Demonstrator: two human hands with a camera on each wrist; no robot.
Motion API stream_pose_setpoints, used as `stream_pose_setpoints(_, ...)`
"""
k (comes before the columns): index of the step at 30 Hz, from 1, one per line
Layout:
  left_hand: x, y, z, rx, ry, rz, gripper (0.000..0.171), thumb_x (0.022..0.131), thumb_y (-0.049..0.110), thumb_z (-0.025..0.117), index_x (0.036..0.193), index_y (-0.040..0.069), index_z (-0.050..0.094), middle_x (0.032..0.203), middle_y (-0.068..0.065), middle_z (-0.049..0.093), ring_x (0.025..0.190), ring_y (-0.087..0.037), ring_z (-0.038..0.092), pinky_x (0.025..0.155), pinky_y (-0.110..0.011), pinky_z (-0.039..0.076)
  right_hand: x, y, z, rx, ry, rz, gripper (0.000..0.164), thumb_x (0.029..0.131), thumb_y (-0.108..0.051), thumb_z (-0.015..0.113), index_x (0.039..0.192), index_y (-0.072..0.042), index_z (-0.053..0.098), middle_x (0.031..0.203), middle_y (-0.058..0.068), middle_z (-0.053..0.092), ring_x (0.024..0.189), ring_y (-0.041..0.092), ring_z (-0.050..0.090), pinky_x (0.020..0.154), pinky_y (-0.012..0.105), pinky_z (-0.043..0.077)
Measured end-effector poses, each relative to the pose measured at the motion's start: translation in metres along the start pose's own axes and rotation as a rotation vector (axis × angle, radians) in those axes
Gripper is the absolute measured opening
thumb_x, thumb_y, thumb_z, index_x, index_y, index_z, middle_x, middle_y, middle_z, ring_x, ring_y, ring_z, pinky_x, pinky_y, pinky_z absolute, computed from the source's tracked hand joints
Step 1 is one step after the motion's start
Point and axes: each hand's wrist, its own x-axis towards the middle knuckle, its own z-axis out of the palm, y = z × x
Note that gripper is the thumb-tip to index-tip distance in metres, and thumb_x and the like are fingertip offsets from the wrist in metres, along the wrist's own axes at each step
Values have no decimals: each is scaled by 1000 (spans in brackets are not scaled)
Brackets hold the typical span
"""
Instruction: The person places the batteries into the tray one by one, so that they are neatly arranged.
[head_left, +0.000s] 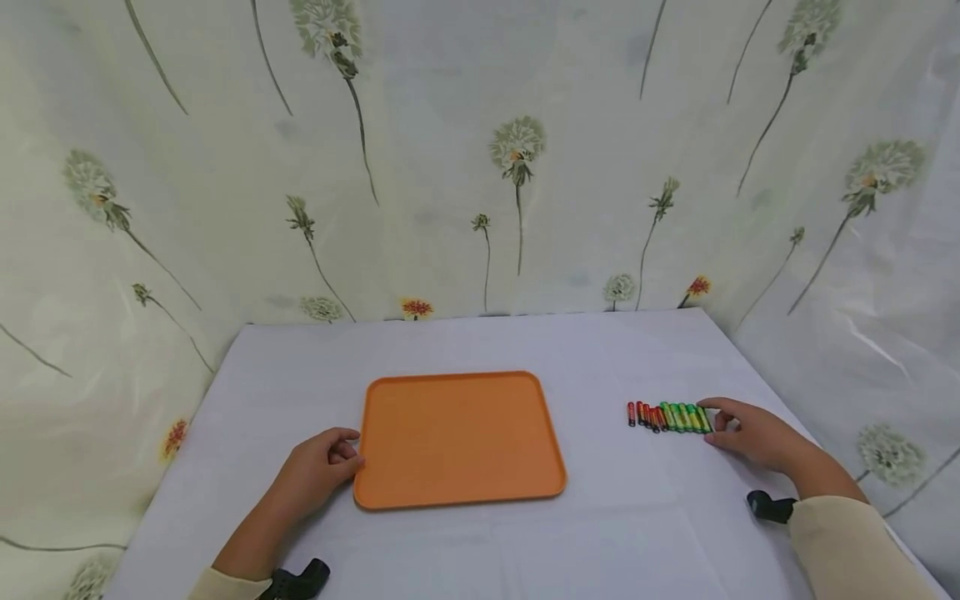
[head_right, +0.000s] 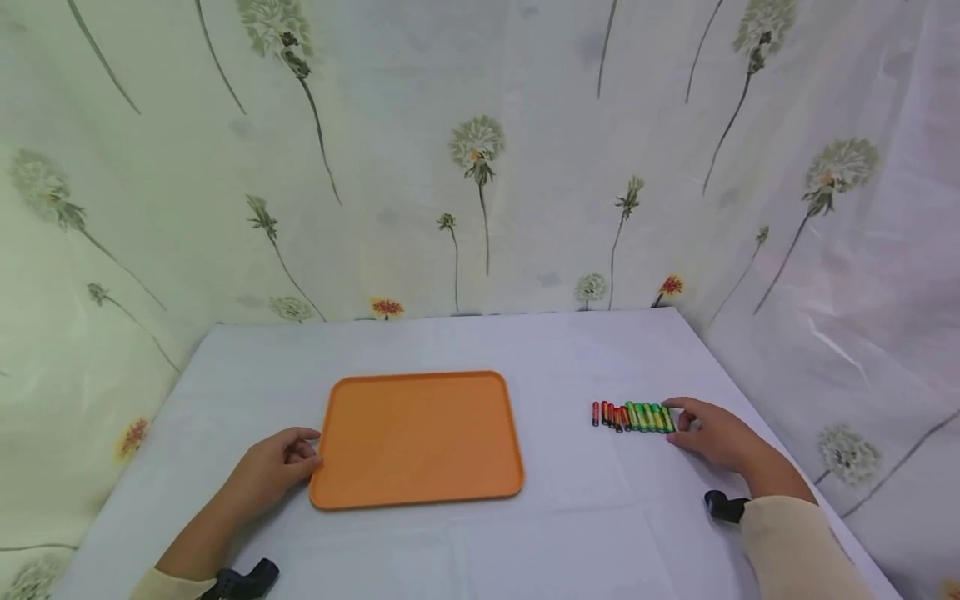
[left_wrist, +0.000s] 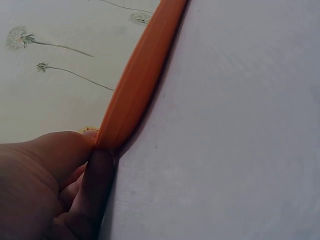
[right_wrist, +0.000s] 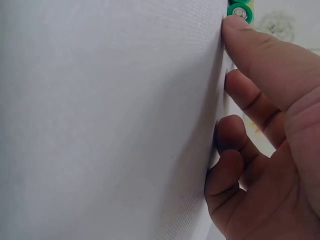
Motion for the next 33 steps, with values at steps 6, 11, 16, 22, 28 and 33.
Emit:
stream_pose_setpoints(6,-2,4,-1,5,11,9,39,93,19,80,128,6,68,95,4,69,82,-8,63,74,-24,52,-3,1,-1,7,24,33,65,94,-30,78,147,-4,51,107,4,63,94,25,57,74,38,47)
stream_pose_setpoints(11,-2,6,-2,3,3,8,40,94,21,80,128,6,68,96,3,69,83,-8,63,75,-25,52,-6,3,-4,23,33,72,68,93,-31,79,148,-3,51,110,6,65,104,30,61,80,42,51)
stream_pose_setpoints(16,-2,7,-1,12,0,0,40,94,21,80,128,6,68,95,3,68,84,-9,62,76,-26,52,-10,-1,-5,19,46,65,69,94,-33,79,149,-3,50,111,7,66,107,32,63,82,44,52)
stream_pose_setpoints(22,-5,6,3,-8,-15,-10,40,94,21,80,128,5,68,96,3,69,84,-9,63,75,-27,52,-13,-10,-5,15,71,83,69,95,-30,76,152,-5,47,117,12,67,109,36,63,81,45,55)
stream_pose_setpoints(28,-4,2,4,-7,-9,-30,38,94,19,79,128,7,68,96,3,68,85,-10,62,76,-26,52,-9,-34,-6,1,90,61,63,97,-26,75,151,-6,49,116,12,67,102,30,60,74,37,53)
stream_pose_setpoints(33,-3,3,1,-7,-2,-21,38,95,19,78,129,7,67,97,2,68,86,-11,62,77,-26,52,-3,-55,-8,-13,102,47,64,96,-27,77,150,-8,50,113,10,68,99,28,59,71,34,50)
